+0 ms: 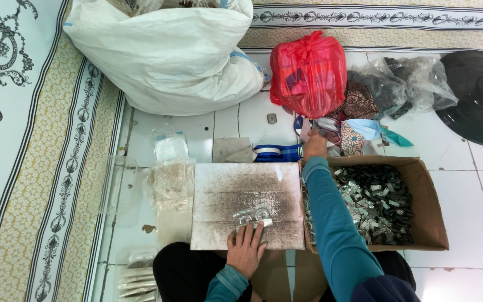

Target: The person sits on the floor and repeatedly picks small metal hardware pieces from a cardboard box, places them into clear plastic bags, seals the bags, and sets them aside. The process is repeated multiple times throughout the clip.

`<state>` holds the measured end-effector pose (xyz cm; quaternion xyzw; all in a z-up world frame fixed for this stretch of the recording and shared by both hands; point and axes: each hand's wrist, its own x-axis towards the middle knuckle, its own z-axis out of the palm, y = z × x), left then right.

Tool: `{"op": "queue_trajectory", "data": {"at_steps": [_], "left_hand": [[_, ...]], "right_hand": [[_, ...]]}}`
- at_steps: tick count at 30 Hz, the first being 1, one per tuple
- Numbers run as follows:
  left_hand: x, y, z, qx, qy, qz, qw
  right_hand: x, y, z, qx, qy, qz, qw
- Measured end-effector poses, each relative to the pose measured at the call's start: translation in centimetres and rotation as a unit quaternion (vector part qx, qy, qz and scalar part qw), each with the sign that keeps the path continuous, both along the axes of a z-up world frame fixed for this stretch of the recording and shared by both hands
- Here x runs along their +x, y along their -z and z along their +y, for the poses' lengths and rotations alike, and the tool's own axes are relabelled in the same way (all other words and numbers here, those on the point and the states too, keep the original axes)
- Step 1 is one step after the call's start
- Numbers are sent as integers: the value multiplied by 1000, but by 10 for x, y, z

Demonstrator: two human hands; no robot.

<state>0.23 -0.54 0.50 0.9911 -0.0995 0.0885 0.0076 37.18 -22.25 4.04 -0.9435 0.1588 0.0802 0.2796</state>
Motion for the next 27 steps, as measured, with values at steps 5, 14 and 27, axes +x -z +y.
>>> {"op": "queue_trajectory", "data": {"at_steps": [5, 14, 27], "left_hand": [[0, 0, 0, -3, 0, -14, 1000], [-1, -14, -5, 22, -8, -2, 1000], [-4, 17, -18, -52, -23, 90, 994]], "right_hand": [[-8, 26, -25, 156, -26, -160, 974], [-112, -127, 10, 367, -139, 59, 918], [-215, -111, 94, 51, -552, 132, 822]]}}
